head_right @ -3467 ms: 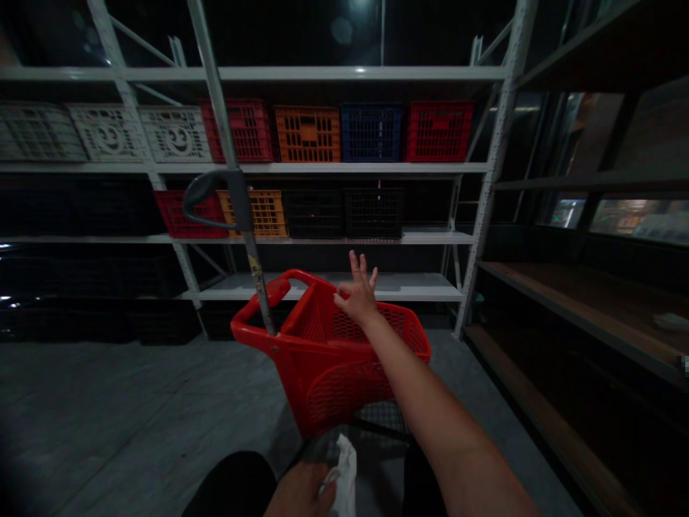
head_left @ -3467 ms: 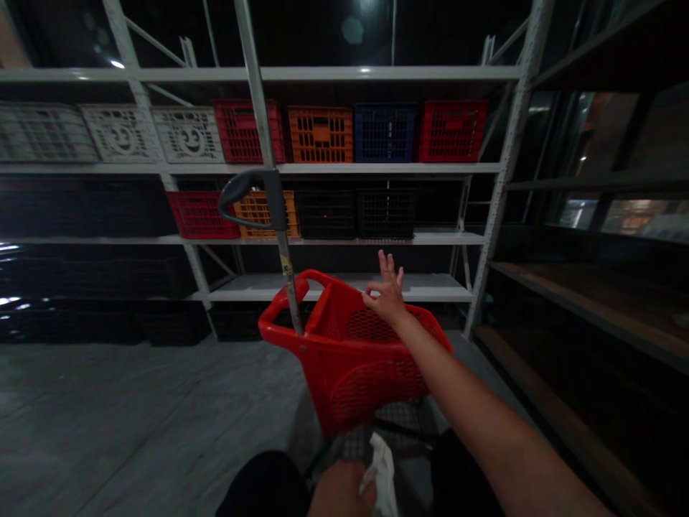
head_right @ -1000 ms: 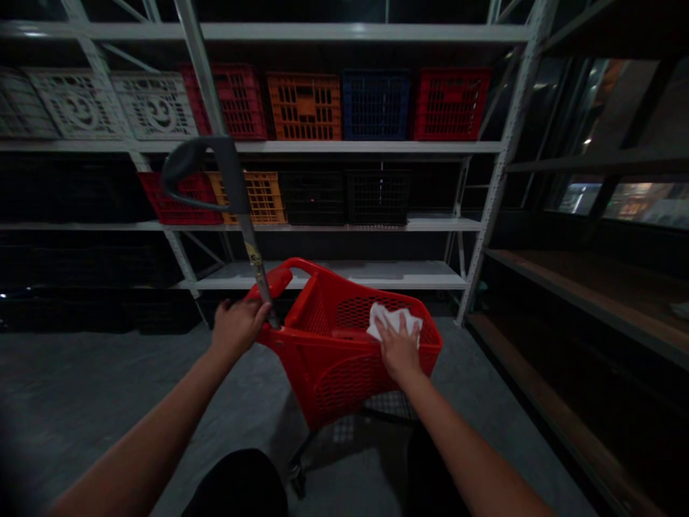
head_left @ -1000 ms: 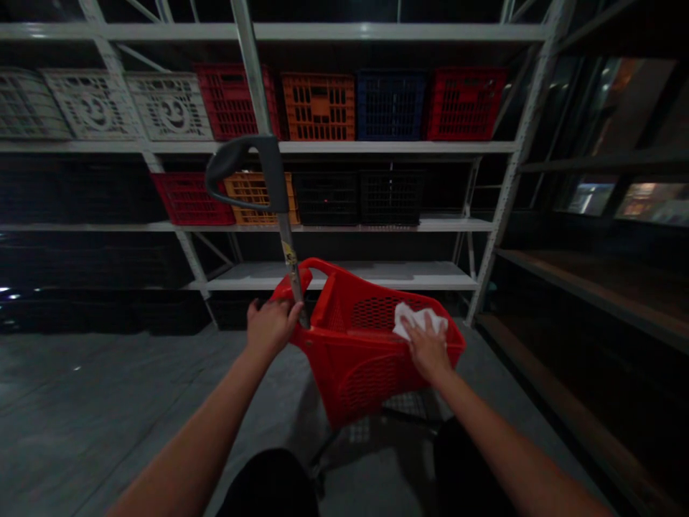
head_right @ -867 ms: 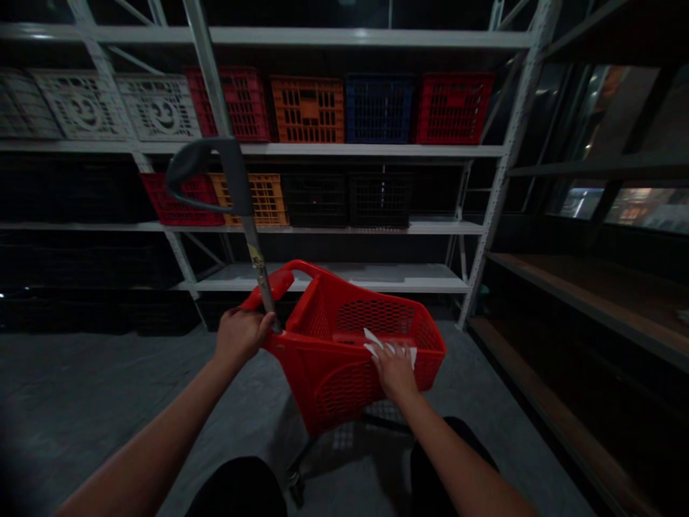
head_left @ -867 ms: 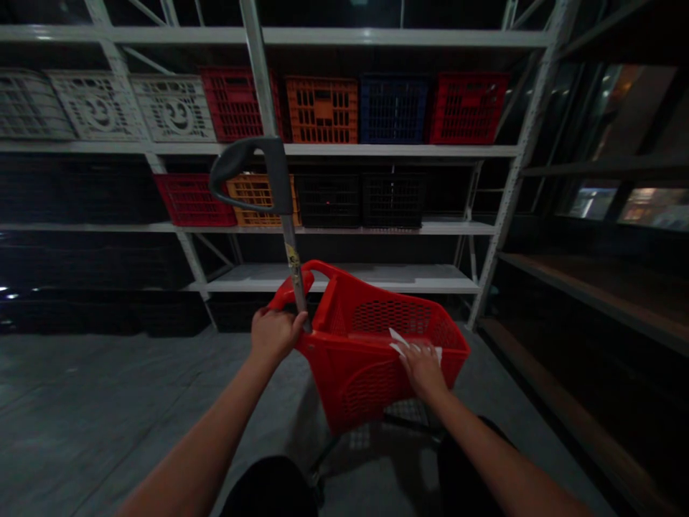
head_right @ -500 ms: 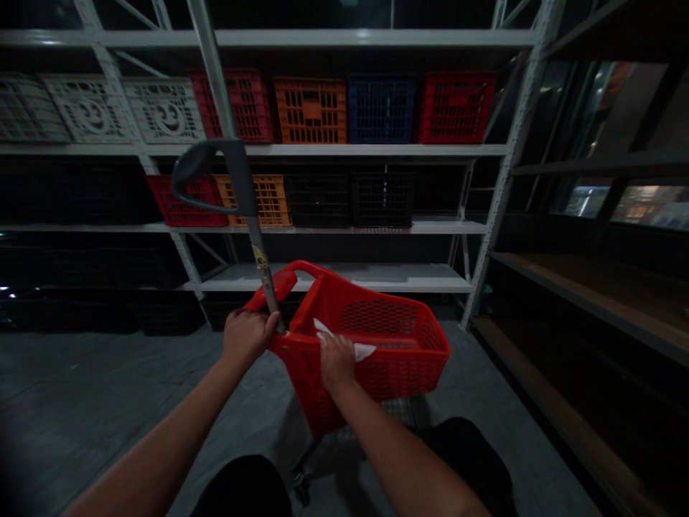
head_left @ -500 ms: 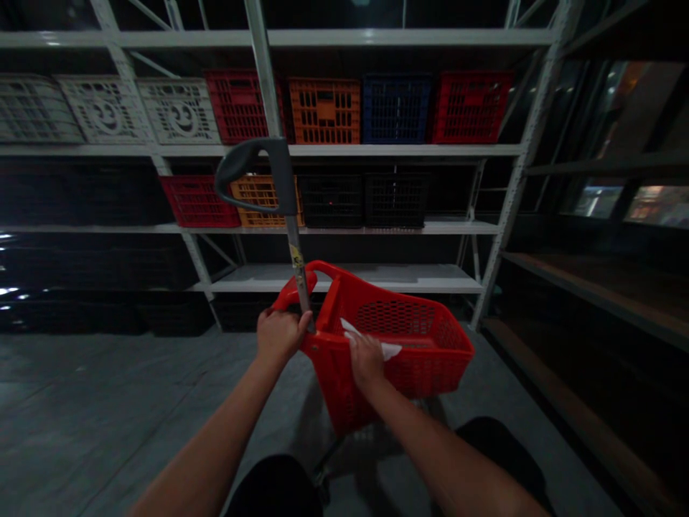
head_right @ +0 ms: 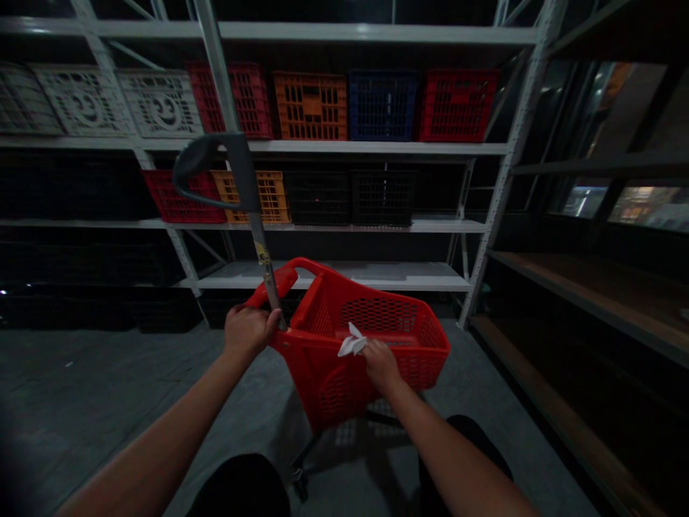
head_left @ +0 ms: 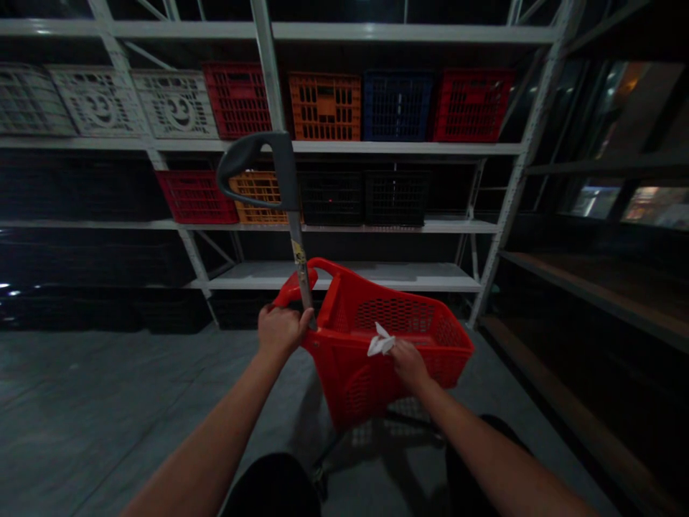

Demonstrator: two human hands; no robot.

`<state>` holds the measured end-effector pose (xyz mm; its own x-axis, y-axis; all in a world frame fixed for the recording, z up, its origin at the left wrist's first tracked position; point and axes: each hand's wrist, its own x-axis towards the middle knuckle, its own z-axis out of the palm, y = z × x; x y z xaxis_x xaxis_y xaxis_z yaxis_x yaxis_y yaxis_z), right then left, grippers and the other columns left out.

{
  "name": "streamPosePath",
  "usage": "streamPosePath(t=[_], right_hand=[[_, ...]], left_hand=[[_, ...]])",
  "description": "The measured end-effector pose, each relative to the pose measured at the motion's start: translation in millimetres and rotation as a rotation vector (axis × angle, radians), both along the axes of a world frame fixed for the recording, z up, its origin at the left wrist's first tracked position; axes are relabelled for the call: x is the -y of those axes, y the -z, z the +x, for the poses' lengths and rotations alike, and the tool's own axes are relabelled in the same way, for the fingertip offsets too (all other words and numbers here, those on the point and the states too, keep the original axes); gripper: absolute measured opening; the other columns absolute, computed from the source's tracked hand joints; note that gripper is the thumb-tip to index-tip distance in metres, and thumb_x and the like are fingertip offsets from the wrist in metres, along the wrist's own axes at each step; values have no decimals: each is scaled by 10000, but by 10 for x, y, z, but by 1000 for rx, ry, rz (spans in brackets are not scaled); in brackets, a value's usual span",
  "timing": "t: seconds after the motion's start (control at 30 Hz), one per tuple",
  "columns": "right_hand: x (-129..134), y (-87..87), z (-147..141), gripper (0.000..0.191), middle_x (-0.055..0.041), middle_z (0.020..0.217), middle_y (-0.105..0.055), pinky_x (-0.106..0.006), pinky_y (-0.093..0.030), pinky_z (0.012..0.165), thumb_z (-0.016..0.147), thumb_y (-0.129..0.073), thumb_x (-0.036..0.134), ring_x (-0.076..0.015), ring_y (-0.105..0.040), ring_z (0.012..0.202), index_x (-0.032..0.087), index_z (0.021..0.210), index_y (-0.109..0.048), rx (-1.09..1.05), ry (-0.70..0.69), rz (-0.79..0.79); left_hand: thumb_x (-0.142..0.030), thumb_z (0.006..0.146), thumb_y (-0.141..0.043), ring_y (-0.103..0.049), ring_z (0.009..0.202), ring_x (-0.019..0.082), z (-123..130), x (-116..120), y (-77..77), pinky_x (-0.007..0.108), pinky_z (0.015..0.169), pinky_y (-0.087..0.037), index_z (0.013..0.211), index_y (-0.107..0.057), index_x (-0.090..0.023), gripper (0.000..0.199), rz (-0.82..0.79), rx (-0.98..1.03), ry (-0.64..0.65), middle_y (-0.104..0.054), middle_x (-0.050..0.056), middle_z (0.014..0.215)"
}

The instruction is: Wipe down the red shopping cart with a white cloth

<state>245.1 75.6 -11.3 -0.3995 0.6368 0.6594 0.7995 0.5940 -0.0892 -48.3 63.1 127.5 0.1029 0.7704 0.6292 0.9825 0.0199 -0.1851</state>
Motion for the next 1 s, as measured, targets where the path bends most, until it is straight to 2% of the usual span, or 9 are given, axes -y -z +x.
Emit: streamPosePath(t=[0.1, 0.33, 0.43, 0.5, 0.63, 0.7, 0.83, 0.9, 1.0], right_hand=[[9, -79, 21, 290, -87, 871, -665, -285, -425, 781, 795, -424, 28, -190, -565, 845, 150, 919, -656, -22, -32, -13], [1, -610, -1185, 447, -41, 1224, -559, -265, -435, 888, 846, -445, 146, -168, -569, 1015, 251, 1281, -460, -185, -284, -6], [-43, -713, -1356, 448, -23, 1277, -515, -240, -417, 922, 846, -406, 129, -153, -532, 1099, 249, 1273, -468, -323, -289, -45], [-80, -748, -1189, 447, -55, 1190, -582, -250, -445, 877, 833, -399, 112, -166, -580, 1031, 216, 1259, -480, -376, -139, -115], [-187, -912, -559, 504, -98, 891, -688, -319, -481, 729, 834, -415, 114, -216, -657, 791, 194, 1328, -365, -324, 388, -234], [-235, -1016, -361, 466, -100, 911, -685, -335, -472, 756, 830, -423, 106, -221, -649, 833, 219, 1282, -428, -239, 439, -205], [-200, -1010, -533, 359, -82, 1176, -591, -316, -415, 920, 796, -434, 75, -186, -553, 1064, 196, 1084, -611, -165, 127, -99], [-104, -883, -774, 366, -83, 1232, -552, -319, -387, 965, 790, -450, 94, -173, -510, 1123, 182, 1110, -604, -185, -75, -85], [54, -669, -977, 434, -80, 1290, -500, -426, -301, 1027, 810, -492, 183, -195, -446, 1194, 211, 1244, -499, -229, -280, -138]], left_hand=[[-512, 864, -153, -603, 701, 249, 21, -13, 11, 405, 788, -314, 608, -686, -155, 691, 18, 2, 6, -661, 111, 619], [-494, 866, -183, -604, 700, 251, 15, -10, 25, 401, 781, -310, 609, -685, -149, 661, 51, -12, 30, -665, 116, 623], [-499, 865, -184, -605, 706, 250, 9, -6, 35, 399, 785, -308, 625, -690, -149, 660, 50, -7, 27, -668, 117, 633], [-498, 865, -183, -605, 713, 248, 10, -10, 41, 400, 792, -306, 639, -693, -150, 657, 51, -1, 27, -672, 119, 644], [-486, 866, -177, -603, 708, 243, 9, -38, 39, 408, 802, -304, 625, -689, -152, 657, 50, 3, 24, -668, 118, 635], [-491, 866, -172, -603, 708, 245, 7, -58, 28, 408, 793, -308, 617, -687, -151, 665, 41, 8, 26, -666, 118, 629], [-520, 863, -168, -608, 715, 251, 18, -83, 1, 399, 779, -319, 625, -690, -145, 686, 27, 21, 26, -669, 123, 634], [-528, 863, -168, -610, 713, 251, 29, -80, -4, 399, 790, -318, 623, -690, -144, 690, 30, 20, 24, -667, 123, 630], [-516, 870, -163, -611, 705, 248, 38, -67, 5, 403, 805, -315, 623, -690, -146, 690, 41, 7, 26, -665, 121, 624]])
